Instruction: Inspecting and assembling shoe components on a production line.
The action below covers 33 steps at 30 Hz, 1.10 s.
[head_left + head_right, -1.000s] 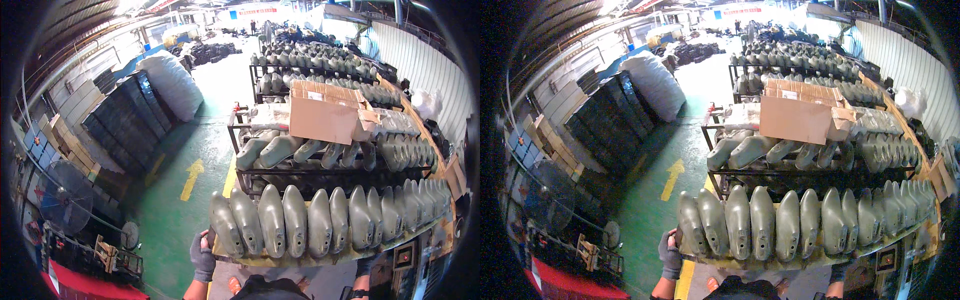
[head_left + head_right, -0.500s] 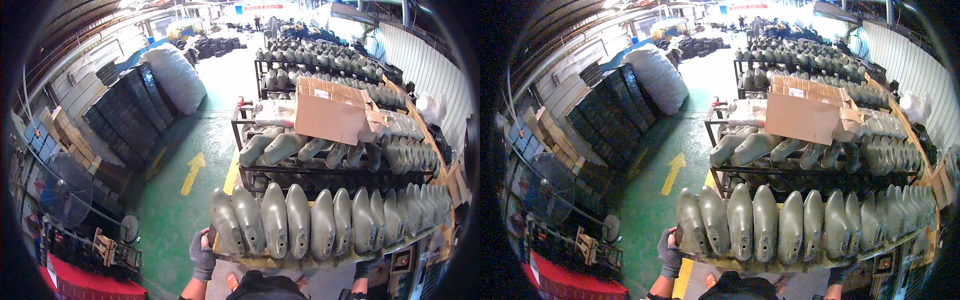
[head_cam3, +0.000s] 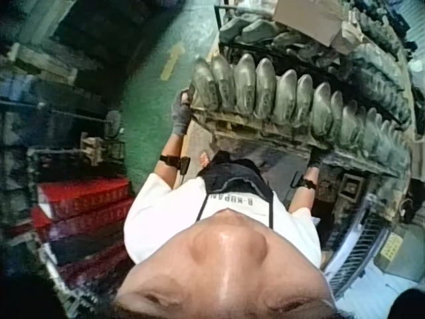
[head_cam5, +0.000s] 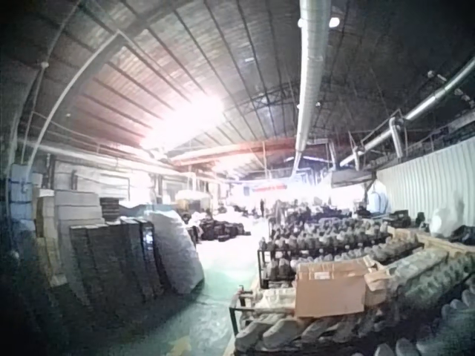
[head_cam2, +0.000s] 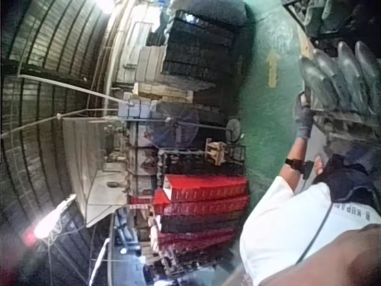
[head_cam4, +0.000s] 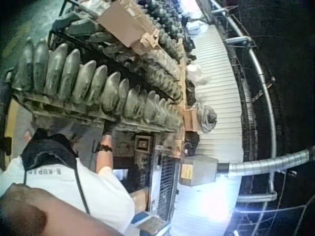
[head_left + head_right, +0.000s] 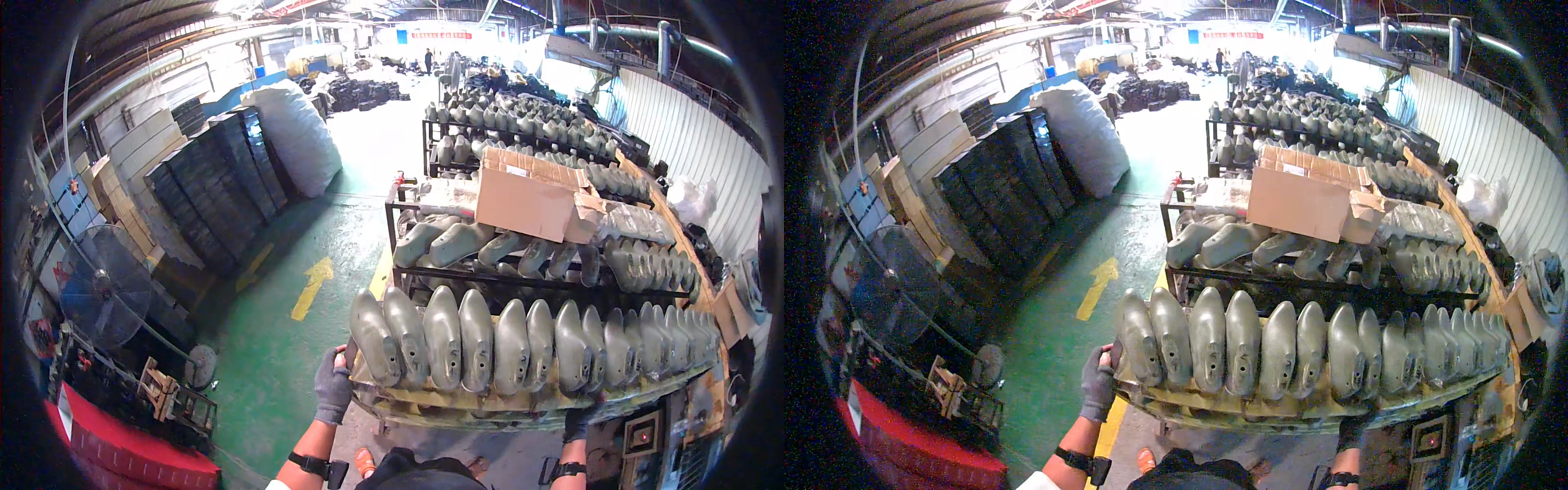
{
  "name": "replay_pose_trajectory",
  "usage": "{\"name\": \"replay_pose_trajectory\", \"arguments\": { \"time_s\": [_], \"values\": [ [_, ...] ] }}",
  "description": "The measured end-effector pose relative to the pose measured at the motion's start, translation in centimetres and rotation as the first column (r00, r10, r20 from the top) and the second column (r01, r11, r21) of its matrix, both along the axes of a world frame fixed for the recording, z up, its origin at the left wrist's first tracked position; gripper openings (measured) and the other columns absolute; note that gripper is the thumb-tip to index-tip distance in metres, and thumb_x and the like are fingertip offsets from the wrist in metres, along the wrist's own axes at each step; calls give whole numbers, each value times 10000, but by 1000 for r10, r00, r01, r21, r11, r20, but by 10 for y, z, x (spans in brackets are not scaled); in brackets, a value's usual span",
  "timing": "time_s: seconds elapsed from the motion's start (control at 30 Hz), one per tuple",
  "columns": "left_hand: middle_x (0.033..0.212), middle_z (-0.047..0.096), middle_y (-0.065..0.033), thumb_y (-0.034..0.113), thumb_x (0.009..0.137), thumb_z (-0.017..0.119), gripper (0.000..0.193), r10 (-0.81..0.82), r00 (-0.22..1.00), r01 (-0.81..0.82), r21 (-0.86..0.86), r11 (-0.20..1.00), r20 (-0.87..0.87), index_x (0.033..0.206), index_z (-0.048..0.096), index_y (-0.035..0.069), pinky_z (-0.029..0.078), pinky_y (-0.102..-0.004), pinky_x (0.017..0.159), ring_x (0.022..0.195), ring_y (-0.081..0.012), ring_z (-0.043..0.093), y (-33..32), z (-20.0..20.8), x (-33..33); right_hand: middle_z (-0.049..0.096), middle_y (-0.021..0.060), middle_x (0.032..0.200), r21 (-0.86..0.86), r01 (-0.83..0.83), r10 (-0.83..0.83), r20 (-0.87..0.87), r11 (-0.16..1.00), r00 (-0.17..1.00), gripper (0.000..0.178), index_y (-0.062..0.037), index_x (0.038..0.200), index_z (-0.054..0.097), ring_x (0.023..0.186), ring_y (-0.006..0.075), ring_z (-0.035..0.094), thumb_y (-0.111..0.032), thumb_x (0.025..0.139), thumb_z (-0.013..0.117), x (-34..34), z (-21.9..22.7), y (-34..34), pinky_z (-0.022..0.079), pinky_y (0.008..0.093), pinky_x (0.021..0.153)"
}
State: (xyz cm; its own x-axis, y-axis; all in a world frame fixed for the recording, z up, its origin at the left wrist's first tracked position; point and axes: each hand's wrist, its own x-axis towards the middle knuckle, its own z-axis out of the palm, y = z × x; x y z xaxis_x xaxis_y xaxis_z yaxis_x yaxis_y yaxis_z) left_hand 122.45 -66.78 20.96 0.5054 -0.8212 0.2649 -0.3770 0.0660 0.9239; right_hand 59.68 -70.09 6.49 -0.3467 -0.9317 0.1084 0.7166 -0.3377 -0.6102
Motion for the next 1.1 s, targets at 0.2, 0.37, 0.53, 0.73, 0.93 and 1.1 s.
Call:
{"name": "replay_pose_trajectory", "arguments": {
  "time_s": [0.2,0.37,0.53,0.73,0.93,1.1],
  "values": [
    [1092,694,-107,349,1076,464,424,-74,976,68,-36,997,-205,1245,646,5,490,-346,901,998,-190,622,-1,-23,17,535,78,1479,128,57,-58,6,990,998,637,-106,1452,532,1376,296,458,-543,999,438,20,16,0,327,491,1176],
    [1053,686,-85,381,1080,458,462,-133,955,145,27,989,-265,1225,658,-10,493,-328,865,941,-165,602,1,-8,9,542,59,1462,26,-26,29,-118,999,993,619,-117,1422,543,1364,286,478,-552,982,517,18,31,7,335,502,1164],
    [936,667,-77,411,1073,454,467,-34,992,51,147,988,-118,1150,675,8,496,-345,779,844,-174,584,2,-18,22,581,68,1413,89,-134,134,5,987,991,571,-123,1386,570,1321,294,518,-487,946,570,28,48,12,390,500,1108],
    [825,609,-25,414,1062,474,447,-33,952,92,181,979,-304,1078,688,22,450,-334,604,697,-145,509,1,-9,8,545,89,1460,117,-138,136,22,984,990,578,-134,1419,541,1356,314,482,-488,962,554,17,39,11,355,537,1134],
    [790,586,-10,411,1061,495,419,-68,963,88,68,994,-263,1073,695,43,451,-319,542,667,-121,509,0,-19,13,536,63,1464,98,-68,84,-171,993,982,568,-162,1410,545,1357,301,476,-533,985,482,29,52,9,339,549,1139],
    [848,634,-70,432,1063,474,454,-77,989,90,101,991,-129,1130,675,31,464,-318,537,647,-147,561,0,-20,17,600,61,1406,37,-155,153,57,987,987,569,-142,1400,579,1286,306,553,-499,960,530,38,64,7,436,506,1080]
  ]
}}
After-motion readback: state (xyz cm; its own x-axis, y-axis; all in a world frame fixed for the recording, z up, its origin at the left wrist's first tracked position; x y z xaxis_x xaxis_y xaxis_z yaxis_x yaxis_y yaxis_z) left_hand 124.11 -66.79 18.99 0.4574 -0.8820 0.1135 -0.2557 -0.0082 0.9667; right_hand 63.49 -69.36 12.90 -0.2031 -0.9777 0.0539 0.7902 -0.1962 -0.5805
